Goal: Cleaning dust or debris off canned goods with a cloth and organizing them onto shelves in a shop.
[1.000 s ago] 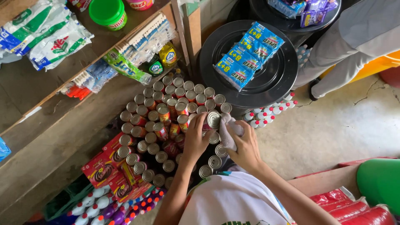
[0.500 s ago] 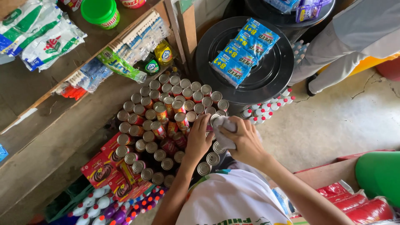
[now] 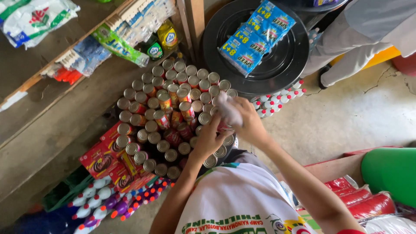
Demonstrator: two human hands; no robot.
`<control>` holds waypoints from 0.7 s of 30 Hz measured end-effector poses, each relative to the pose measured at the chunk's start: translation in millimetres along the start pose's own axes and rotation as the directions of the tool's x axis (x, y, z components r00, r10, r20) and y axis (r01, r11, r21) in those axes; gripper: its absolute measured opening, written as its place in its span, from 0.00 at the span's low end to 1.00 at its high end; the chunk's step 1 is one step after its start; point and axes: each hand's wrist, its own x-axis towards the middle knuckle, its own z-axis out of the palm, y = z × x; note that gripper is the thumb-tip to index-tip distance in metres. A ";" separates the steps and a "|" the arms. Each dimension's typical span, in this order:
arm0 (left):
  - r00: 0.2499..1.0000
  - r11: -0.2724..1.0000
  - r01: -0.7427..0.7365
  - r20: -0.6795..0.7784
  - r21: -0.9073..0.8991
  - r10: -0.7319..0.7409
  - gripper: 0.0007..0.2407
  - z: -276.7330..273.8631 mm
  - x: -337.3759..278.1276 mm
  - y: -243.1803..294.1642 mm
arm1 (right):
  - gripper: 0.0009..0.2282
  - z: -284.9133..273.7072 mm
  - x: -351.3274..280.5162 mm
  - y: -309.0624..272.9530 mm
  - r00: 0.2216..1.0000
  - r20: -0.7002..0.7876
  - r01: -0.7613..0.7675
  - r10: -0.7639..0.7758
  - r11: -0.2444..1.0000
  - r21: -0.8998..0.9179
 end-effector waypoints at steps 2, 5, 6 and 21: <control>0.992 0.966 -0.120 0.006 -0.228 0.124 0.32 -2.3 -3.4 13.5 | 0.23 23.3 9.0 25.3 0.877 0.149 -0.452 0.456 0.681 0.577; 0.998 0.694 0.040 0.061 -0.719 0.007 0.26 11.6 -11.2 -9.8 | 0.21 49.0 14.7 43.3 0.734 0.523 -0.526 0.433 -0.125 0.841; 0.998 0.695 0.043 0.061 -0.717 0.001 0.26 20.2 -14.3 -27.0 | 0.21 58.4 11.7 43.2 0.732 0.528 -0.529 0.430 -0.129 0.839; 0.944 -0.311 0.006 0.107 -0.951 -0.311 0.21 -3.4 -21.2 -85.9 | 0.36 61.6 -22.8 -77.0 0.995 0.036 -0.100 0.096 0.981 0.165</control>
